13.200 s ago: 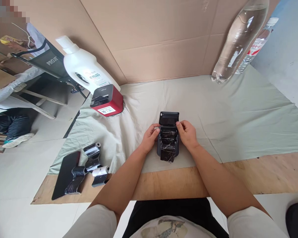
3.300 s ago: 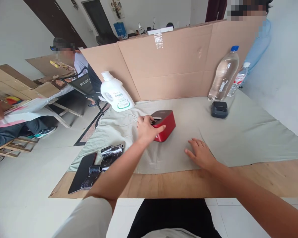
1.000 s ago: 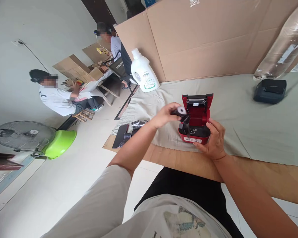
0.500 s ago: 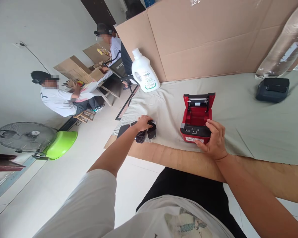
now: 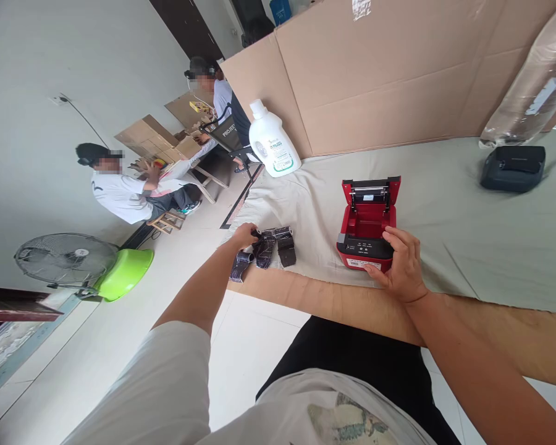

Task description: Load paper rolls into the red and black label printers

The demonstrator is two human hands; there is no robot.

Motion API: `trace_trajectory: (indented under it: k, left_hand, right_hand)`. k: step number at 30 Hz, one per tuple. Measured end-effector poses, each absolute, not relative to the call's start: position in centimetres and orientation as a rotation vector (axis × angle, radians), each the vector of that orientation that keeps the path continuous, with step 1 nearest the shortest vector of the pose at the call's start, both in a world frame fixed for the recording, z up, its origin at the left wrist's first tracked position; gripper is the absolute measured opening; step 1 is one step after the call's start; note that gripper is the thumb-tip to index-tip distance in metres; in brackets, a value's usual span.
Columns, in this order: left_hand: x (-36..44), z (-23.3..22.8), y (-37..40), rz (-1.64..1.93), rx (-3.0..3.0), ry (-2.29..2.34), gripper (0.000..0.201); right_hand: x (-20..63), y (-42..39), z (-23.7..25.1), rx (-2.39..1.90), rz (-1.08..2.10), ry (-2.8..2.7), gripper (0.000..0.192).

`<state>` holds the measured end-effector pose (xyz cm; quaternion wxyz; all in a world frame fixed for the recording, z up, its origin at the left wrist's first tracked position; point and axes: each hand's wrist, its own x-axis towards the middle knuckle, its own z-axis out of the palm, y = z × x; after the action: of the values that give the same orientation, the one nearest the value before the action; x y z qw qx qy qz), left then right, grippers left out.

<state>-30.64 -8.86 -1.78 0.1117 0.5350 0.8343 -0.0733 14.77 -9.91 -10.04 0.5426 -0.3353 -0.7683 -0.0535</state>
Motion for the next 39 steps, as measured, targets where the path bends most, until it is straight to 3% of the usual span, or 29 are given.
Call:
trace_trajectory:
  k: [6, 8, 11, 14, 18, 24, 28, 32, 35, 39]
  left_hand:
    - [-28.0, 5.3, -9.1, -0.212, 1.621, 2.412, 0.042]
    - [-24.6, 7.8, -10.1, -0.173, 1.739, 1.98, 0.035]
    - [-17.9, 9.8, -11.7, -0.153, 1.664, 1.168, 0.043]
    - [-11.4, 9.2, -11.2, 0.008, 1.701, 0.889, 0.04]
    - [-5.3, 5.7, -6.7, 0.273, 1.988, 1.043, 0.034]
    - [-0.4, 1.8, -2.2, -0.241, 2.382, 1.404, 0.035]
    - [0.3, 0.6, -2.0, -0.272, 2.459, 1.503, 0.025]
    - [-0.5, 0.4, -3.2, 0.048, 2.444, 1.474, 0.024]
    - [-1.6, 1.0, -4.3, 0.569, 2.397, 1.488, 0.022]
    - [-3.3, 1.7, -4.3, 1.121, 2.402, 1.571, 0.037]
  right_hand:
    - [14.6, -10.3, -9.6, -0.811, -0.099, -1.833, 0.067]
    - [14.5, -10.4, -9.5, -0.831, -0.096, -1.824, 0.065]
    - [14.2, -10.4, -9.3, -0.841, -0.101, -1.802, 0.065]
    - [14.2, -10.5, -9.1, -0.841, -0.124, -1.788, 0.067]
    - [14.3, -10.8, -8.9, -0.825, -0.155, -1.782, 0.066]
    - [14.5, -11.1, -9.2, -0.821, -0.204, -1.845, 0.042]
    - [14.5, -11.0, -9.2, -0.833, -0.203, -1.849, 0.037]
    - [14.5, -11.1, -9.1, -0.837, -0.222, -1.844, 0.033]
    - [14.6, -11.2, -8.9, -0.861, -0.217, -1.854, 0.03]
    - [14.5, -11.3, -8.7, -0.86, -0.216, -1.85, 0.028]
